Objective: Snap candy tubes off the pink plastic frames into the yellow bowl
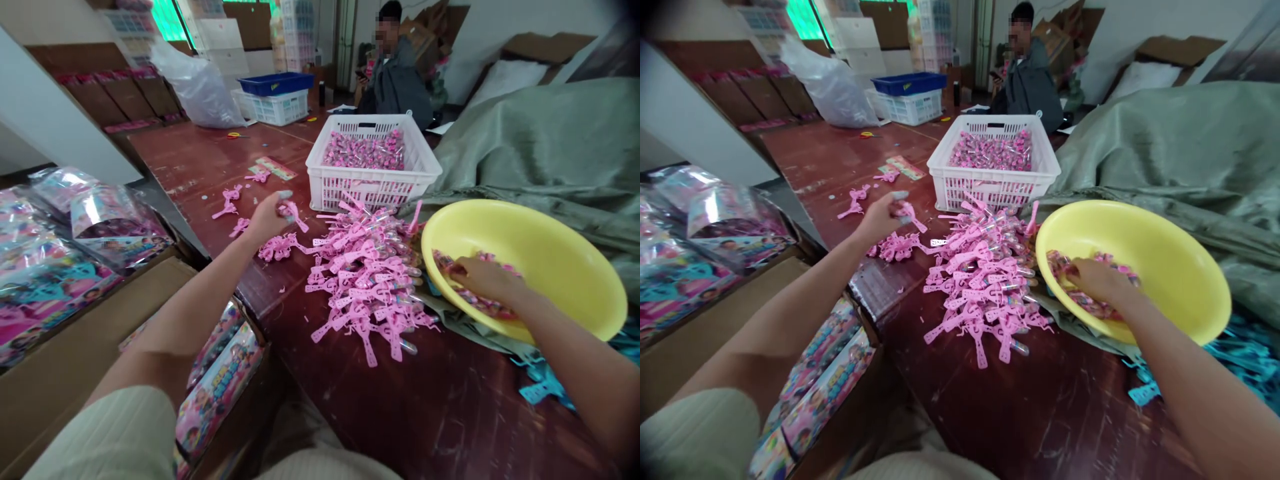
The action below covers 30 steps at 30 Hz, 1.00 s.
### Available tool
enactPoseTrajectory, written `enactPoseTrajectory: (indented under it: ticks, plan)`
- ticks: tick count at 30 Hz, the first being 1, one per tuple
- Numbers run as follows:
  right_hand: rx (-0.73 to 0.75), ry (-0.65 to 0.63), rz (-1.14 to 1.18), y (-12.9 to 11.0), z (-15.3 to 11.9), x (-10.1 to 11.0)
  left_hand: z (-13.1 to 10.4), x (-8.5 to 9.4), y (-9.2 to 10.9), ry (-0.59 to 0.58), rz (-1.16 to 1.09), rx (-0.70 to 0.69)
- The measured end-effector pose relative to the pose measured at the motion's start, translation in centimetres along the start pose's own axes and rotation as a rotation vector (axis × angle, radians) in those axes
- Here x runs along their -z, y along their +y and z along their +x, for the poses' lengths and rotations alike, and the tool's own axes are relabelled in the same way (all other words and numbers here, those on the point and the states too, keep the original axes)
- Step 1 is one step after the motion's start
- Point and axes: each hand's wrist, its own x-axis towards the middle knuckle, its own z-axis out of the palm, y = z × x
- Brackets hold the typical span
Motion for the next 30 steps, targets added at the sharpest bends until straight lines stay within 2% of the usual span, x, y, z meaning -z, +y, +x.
enactPoseTrajectory:
  ticks: [2,3,5,6,8,10,12,14,16,19,21,23,26,28,30]
  plan:
    - [0.001,0.1,0.031,-0.9,-2.1,1.6,-2.9,1.5,2.0,0.106,-0.252,0.079]
    - [0.033,0.18,0.083,-1.7,-3.6,2.3,-4.6,1.9,3.2,0.113,-0.391,0.111]
    - [0.147,0.33,0.254,-4.5,-7.2,3.1,-8.5,2.0,6.2,0.043,-0.59,0.159]
    - [0.231,0.357,0.352,-6.3,-9.1,3.1,-10.5,1.6,7.8,-0.021,-0.658,0.181]
    - [0.343,0.316,0.532,-10.3,-12.4,2.4,-14.0,-0.4,11.2,-0.191,-0.735,0.207]
    - [0.417,0.285,0.624,-13.7,-14.8,1.0,-16.8,-3.1,14.3,-0.376,-0.82,0.204]
    - [0.454,0.276,0.651,-15.7,-16.2,-0.4,-18.5,-5.8,16.5,-0.479,-0.933,0.239]
    - [0.457,0.273,0.664,-16.2,-17.1,-1.4,-19.4,-7.8,17.8,-0.469,-0.988,0.289]
    - [0.45,0.26,0.676,-15.7,-17.9,-2.0,-19.7,-8.7,18.4,-0.478,-0.972,0.282]
    - [0.463,0.269,0.688,-14.5,-19.1,-2.1,-19.7,-8.9,18.7,-0.612,-0.948,0.197]
    - [0.49,0.297,0.701,-14.1,-19.7,-2.1,-19.7,-8.8,19.0,-0.65,-0.93,0.182]
    - [0.529,0.302,0.693,-13.8,-20.1,-2.0,-19.8,-8.8,19.4,-0.637,-0.879,0.161]
    - [0.562,0.269,0.667,-13.7,-20.6,-1.8,-20.0,-8.9,20.3,-0.597,-0.724,0.057]
    - [0.485,0.211,0.732,-13.7,-20.9,-1.9,-20.2,-9.1,20.7,-0.532,-0.553,-0.051]
    - [0.323,0.062,0.86,-13.7,-21.1,-1.9,-20.4,-9.4,20.8,-0.445,-0.374,-0.189]
